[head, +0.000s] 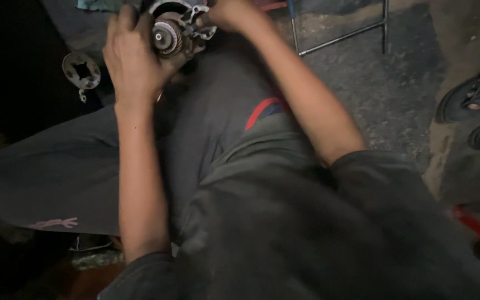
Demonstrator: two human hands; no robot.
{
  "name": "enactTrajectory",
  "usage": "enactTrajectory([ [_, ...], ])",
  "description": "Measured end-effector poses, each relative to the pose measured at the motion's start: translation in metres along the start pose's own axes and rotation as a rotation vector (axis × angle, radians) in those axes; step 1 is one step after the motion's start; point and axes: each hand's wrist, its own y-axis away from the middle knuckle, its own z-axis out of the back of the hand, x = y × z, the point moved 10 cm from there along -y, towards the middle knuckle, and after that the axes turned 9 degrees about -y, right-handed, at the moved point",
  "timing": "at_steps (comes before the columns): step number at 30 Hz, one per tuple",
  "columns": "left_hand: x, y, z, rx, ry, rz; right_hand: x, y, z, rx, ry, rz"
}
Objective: The person sits on the workshop floor repairing a mechanical pump assembly. They use a socket wrench to loosen and remove fasteners from the housing, separate parts by hand, reposition the component, and continue working on it with the wrench.
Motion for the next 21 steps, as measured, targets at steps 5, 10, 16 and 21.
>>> enactTrajectory([
  [5,0.000,0.002,-0.004,-0.035,0.003,-0.034,0.001,0.000,-0.002,0.003,-0.017,0.014],
  [10,0.004,0.008,-0.012,-0.085,0.041,-0.020,-0.010,0.001,0.000,-0.005,-0.054,-0.004],
  [16,0.006,0.013,-0.014,-0.098,0.064,-0.009,-0.026,0.005,-0.005,0.025,-0.214,-0.120],
  [21,0.013,0.017,-0.016,-0.126,0.180,0.029,-0.022,0.007,-0.007,0.020,-0.272,-0.022],
])
